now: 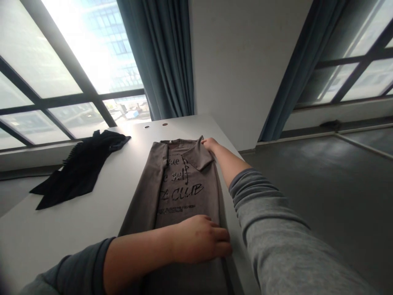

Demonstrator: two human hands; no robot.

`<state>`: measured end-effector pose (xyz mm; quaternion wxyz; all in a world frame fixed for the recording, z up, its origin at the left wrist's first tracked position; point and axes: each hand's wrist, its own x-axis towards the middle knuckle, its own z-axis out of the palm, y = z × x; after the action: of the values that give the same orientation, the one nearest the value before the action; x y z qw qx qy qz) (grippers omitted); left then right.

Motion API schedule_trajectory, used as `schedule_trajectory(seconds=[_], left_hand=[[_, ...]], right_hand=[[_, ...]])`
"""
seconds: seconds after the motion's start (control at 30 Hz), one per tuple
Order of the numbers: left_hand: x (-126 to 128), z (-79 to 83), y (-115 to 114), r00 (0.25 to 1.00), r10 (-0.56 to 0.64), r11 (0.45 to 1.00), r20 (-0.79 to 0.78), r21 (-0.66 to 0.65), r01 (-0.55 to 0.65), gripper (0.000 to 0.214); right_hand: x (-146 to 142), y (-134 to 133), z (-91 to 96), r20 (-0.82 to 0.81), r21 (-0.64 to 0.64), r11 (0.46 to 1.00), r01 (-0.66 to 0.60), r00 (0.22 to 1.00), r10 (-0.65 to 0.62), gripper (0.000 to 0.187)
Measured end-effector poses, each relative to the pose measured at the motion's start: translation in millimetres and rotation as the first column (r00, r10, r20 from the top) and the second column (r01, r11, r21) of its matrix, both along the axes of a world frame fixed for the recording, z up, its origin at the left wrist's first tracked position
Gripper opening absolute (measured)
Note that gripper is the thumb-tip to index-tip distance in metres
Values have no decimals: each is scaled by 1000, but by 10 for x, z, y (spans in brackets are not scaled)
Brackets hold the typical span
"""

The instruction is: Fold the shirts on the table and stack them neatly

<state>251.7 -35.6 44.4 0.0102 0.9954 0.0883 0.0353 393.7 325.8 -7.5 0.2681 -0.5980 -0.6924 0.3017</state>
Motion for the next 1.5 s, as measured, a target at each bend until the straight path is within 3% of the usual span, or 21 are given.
schedule_trajectory(seconds=[0.2, 0.33, 0.43, 0.53, 0.63, 0.77, 0.97, 1.07, 1.17, 1.23, 1.3, 1.4, 1.5], left_hand=[[-664, 276, -241, 986, 163, 984, 18, 64, -164, 12], [-1081, 307, -423, 970, 243, 968, 10, 54, -243, 11], [-1327, 173, -512, 959, 283, 958, -6, 36, -283, 10], [-1522, -29, -534, 952, 304, 953, -23, 1, -304, 10], [-1684, -170, -517, 950, 310, 945, -37, -96, -312, 12], [-1830, -225, -495, 964, 267, 933, 9, -251, -257, 19], [-1869, -347, -459, 969, 221, 902, 109, -401, -161, 10], [-1869, -378, -424, 968, 221, 893, 122, -425, -151, 17], [-1935, -323, -394, 947, 302, 891, 105, -386, -241, 31], [-2048, -266, -399, 922, 376, 881, 95, -343, -325, 34], [-2225, -223, -442, 899, 429, 865, 87, -325, -381, 27], [-2557, -210, -601, 865, 498, 818, 59, -362, -446, 8], [-2840, -239, -849, 817, 576, 742, 29, -436, -508, 14]], right_hand=[[-492, 0, 345, 128, 84, 993, -83, 989, 72, 41], [-967, 6, 399, 239, 120, 981, -150, 964, 118, 43], [-1302, -25, 274, 329, 108, 973, -202, 931, 157, 43], [-1549, -103, 37, 417, 84, 970, -229, 892, 175, 47], [-1680, -209, -220, 497, 75, 975, -211, 855, 147, 53], [-1714, -319, -447, 561, 109, 978, -180, 823, 89, 59], [-1698, -349, -485, 572, 94, 973, -213, 811, 122, 64], [-1712, -458, -382, 511, 244, 941, -233, 856, 80, 57], [-1643, -796, -221, 420, 441, 867, -232, 907, 29, 53], [-1482, -1184, -129, 388, 478, 844, -243, 921, 45, 50], [-1206, -1682, -79, 376, 460, 832, -311, 917, 134, 45], [-646, -2530, -85, 326, 418, 766, -488, 868, 375, 34], [-134, -3341, -138, 235, 355, 760, -545, 839, 491, 29]])
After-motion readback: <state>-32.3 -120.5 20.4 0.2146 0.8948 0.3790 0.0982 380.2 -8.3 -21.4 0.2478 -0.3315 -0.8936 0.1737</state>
